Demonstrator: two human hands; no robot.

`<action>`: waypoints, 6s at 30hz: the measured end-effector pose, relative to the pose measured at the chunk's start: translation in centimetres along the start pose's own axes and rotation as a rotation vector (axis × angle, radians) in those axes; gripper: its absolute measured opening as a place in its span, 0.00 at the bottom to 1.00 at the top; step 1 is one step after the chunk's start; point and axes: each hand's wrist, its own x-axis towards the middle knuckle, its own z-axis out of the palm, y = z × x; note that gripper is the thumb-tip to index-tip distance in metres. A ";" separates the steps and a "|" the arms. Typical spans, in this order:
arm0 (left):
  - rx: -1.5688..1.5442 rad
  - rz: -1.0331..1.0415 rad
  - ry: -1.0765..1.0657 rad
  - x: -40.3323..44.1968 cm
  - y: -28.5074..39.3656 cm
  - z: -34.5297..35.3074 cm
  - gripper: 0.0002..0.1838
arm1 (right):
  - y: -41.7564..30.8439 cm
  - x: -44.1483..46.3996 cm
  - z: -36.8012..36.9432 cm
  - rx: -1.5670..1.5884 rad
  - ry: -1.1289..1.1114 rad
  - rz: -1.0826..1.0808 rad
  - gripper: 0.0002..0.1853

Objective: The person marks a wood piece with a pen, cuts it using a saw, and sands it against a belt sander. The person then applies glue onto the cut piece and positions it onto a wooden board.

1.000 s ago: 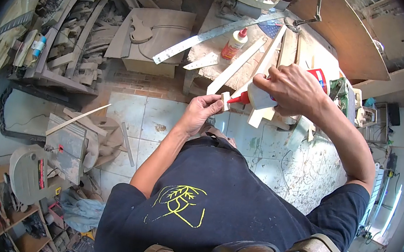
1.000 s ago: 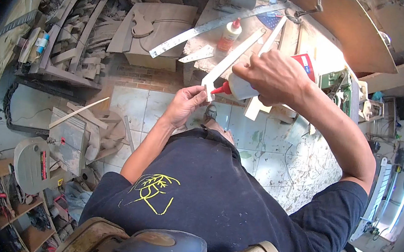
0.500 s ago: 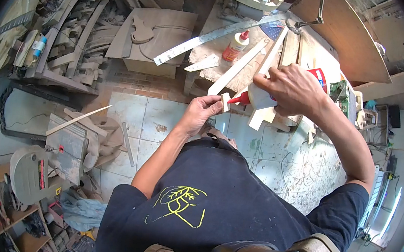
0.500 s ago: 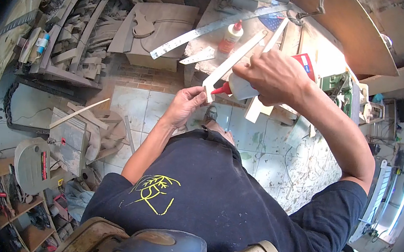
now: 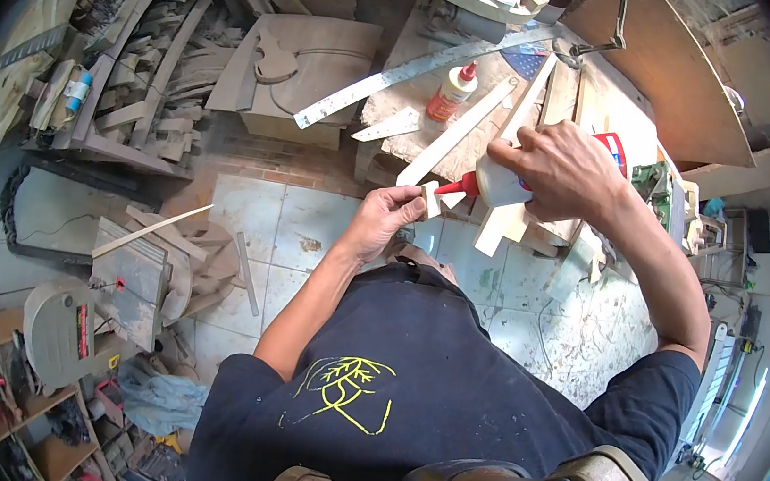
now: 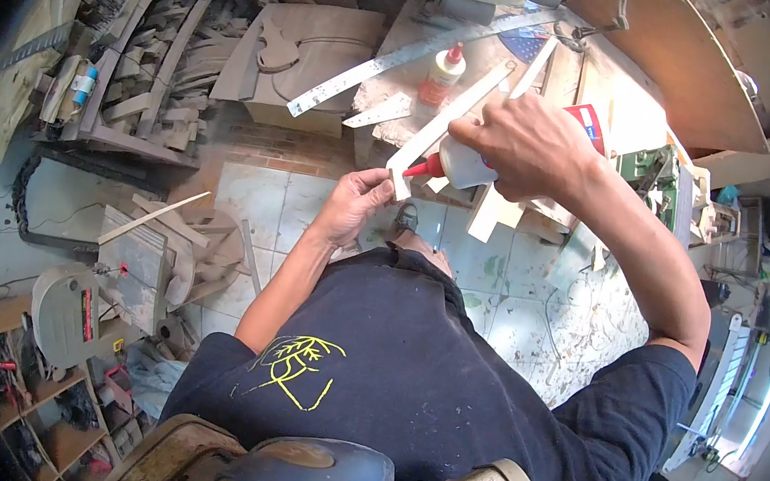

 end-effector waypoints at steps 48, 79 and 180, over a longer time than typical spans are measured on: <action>-0.321 0.276 0.323 1.5 3.4 0.2 0.24 | 14.2 15.1 34.8 1.362 1.133 1.092 0.30; -0.345 0.212 0.103 -5.8 6.3 0.7 0.19 | -10.4 5.5 5.1 0.702 0.757 -0.129 0.31; -0.248 0.335 0.284 -1.1 6.5 -1.3 0.22 | -10.3 5.8 10.8 0.723 0.722 0.032 0.38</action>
